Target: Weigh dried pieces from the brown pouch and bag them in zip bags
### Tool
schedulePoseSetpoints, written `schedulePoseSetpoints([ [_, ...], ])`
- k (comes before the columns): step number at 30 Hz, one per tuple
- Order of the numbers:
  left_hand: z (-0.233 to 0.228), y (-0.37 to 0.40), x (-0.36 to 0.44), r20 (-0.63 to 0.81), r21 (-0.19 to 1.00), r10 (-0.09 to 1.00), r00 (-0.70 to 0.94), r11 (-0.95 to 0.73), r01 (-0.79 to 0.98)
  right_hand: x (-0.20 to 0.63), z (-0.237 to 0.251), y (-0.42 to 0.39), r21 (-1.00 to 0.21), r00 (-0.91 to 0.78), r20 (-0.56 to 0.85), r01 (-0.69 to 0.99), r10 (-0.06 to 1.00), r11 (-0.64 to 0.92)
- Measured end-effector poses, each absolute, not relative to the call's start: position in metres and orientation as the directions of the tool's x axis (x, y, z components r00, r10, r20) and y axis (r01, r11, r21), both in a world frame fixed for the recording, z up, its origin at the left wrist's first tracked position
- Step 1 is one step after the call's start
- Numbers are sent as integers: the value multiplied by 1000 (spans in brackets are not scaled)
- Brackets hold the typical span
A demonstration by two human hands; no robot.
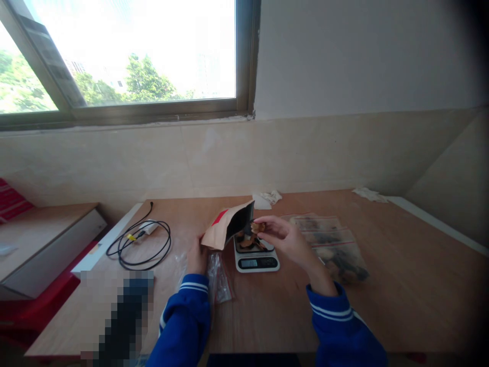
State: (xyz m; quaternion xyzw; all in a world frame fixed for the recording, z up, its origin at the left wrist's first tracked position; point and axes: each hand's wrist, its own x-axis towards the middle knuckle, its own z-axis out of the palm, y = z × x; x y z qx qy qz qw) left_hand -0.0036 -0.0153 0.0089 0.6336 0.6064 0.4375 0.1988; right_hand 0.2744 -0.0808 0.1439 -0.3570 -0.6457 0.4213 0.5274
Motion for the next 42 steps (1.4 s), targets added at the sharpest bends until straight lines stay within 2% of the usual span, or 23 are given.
schedulePoseSetpoints([
  [3, 6, -13, -4, 297, 767, 945, -135, -152, 623, 289, 129, -83, -925, -34, 371, -105, 928, 366],
  [7, -1, -10, -6, 299, 739, 942, -154, -126, 662, 310, 96, -82, -936, 137, 279, -183, 950, 301],
  [15, -1, -9, -7, 350, 686, 929, -120, -167, 708, 317, 33, -73, -959, 211, 100, -241, 972, 151],
  [22, -7, -6, -9, 342, 714, 929, -142, -159, 681, 307, 25, -63, -980, 151, 121, -139, 981, 143],
  [26, -4, -8, -8, 333, 720, 936, -114, -174, 672, 310, 21, -63, -977, 292, 187, -40, 938, 208],
  [30, -2, -10, -7, 334, 725, 934, -126, -169, 667, 317, 9, -65, -975, 429, 183, -36, 885, 220],
  [42, 0, -12, -4, 309, 748, 935, -172, -127, 651, 315, -1, -71, -984, 447, 147, -23, 882, 176],
])
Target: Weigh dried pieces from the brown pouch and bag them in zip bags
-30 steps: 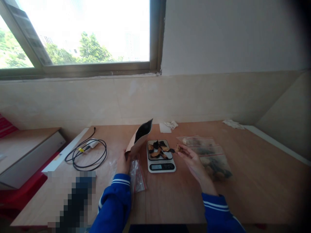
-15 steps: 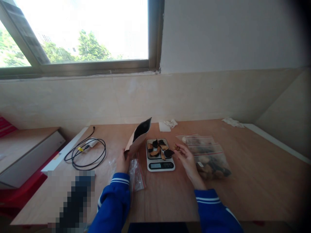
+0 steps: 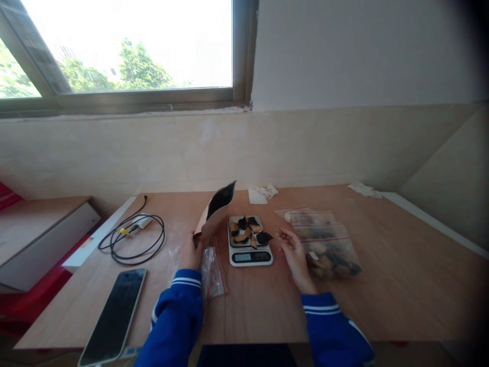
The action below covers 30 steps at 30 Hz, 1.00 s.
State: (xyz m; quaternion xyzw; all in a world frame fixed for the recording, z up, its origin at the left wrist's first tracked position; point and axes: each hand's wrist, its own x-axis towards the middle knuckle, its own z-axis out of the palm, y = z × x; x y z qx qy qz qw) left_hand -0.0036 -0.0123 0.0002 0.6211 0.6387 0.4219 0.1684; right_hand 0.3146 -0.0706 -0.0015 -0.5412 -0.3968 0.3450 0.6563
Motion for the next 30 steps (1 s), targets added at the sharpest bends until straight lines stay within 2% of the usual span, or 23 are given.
schedulePoseSetpoints([
  [11, 6, -14, -1, 289, 739, 947, -143, -125, 662, 316, -5, -72, -979, 453, 202, 79, 868, 187],
  [20, 7, -14, 1, 284, 721, 946, -155, -104, 685, 316, -7, -73, -979, 481, 190, 34, 856, 199],
  [30, 7, -14, 1, 319, 713, 935, -157, -128, 690, 306, 15, -63, -960, 424, 278, 165, 862, 228],
])
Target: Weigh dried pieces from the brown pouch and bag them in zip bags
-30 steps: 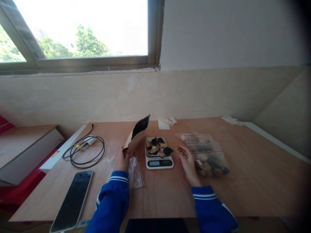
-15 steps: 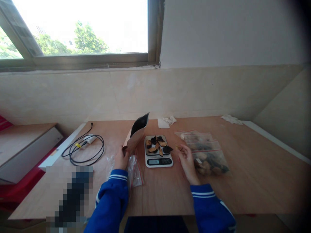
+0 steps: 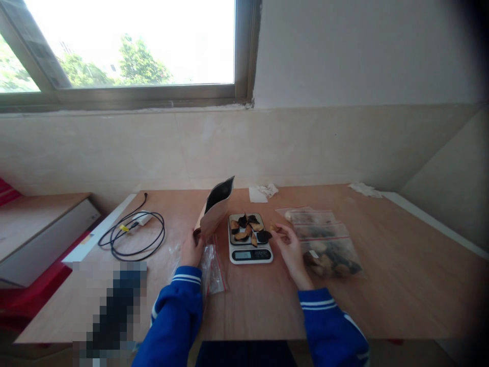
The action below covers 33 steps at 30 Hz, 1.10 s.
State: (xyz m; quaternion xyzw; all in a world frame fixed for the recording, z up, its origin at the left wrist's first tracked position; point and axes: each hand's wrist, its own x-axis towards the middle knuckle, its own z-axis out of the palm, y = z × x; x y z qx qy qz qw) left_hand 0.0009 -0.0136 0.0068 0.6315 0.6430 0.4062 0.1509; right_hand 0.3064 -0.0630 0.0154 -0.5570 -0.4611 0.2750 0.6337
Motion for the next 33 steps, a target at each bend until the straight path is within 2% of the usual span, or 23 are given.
schedulePoseSetpoints([
  [4, 7, -15, 1, 326, 712, 934, -147, -140, 688, 293, 46, -48, -909, 334, 378, 311, 863, 277],
  [9, 6, -14, -1, 330, 704, 933, -146, -140, 696, 270, 79, -9, -717, 32, 484, 588, 874, 375],
  [13, 6, -14, -1, 328, 695, 934, -141, -138, 706, 251, 83, 22, -568, -95, 338, 772, 936, 284],
  [17, 8, -16, 0, 296, 705, 943, -150, -110, 701, 240, 75, 32, -495, -133, 231, 837, 964, 234],
  [21, 11, -18, 3, 278, 701, 947, -162, -85, 708, 241, 65, 30, -487, -120, 236, 844, 964, 225],
  [24, 12, -18, 4, 297, 691, 939, -174, -85, 718, 249, 61, 26, -501, -68, 319, 835, 945, 229],
  [29, 10, -18, 5, 303, 687, 935, -183, -81, 722, 278, 59, 5, -655, 121, 558, 672, 821, 346],
  [33, 7, -16, 5, 363, 706, 908, -211, -120, 698, 310, 40, -24, -747, 283, 569, 570, 772, 341],
])
